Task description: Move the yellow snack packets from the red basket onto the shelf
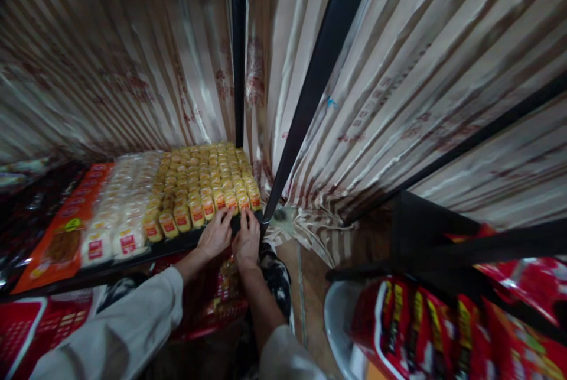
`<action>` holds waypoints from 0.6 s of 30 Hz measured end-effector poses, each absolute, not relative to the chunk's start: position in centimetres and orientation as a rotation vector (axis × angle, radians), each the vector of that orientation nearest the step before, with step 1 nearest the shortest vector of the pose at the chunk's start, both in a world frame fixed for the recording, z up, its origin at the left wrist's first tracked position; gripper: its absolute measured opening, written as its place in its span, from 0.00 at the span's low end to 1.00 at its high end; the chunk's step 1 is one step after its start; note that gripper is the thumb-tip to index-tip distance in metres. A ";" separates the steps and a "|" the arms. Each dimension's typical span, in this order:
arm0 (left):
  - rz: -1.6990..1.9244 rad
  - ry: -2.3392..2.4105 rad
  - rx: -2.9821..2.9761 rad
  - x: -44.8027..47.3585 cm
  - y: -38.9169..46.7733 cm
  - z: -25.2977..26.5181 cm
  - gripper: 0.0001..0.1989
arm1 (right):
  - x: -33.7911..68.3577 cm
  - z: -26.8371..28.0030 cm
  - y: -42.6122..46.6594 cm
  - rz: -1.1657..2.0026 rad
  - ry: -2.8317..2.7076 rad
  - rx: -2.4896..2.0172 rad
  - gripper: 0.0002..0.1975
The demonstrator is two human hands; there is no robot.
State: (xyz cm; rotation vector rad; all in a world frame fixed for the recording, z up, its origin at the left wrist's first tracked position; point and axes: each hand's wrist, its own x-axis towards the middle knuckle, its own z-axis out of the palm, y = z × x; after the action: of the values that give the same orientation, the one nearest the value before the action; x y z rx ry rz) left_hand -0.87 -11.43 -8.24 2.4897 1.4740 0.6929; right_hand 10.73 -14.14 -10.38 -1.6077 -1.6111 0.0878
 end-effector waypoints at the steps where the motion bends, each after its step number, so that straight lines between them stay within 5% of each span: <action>1: 0.697 1.471 2.495 -0.9 -11.5 -8.2 0.29 | 10.7 -10.5 -14.2 0.082 -1.601 -1.593 0.33; 11: 0.753 1.383 2.397 -2.4 -14.9 -8.2 0.22 | 10.2 -8.9 -16.0 0.151 -1.516 -1.483 0.23; 18: 0.242 1.470 1.939 -5.5 -21.2 -12.8 0.17 | 4.9 -12.6 -20.1 0.685 -1.355 -1.806 0.16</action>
State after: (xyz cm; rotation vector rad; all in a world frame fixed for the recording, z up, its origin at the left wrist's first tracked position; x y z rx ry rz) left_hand -5.53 -21.22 -12.84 1.9386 1.4696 0.2418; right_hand 4.87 -20.14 -12.57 -1.8061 -1.3553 0.6845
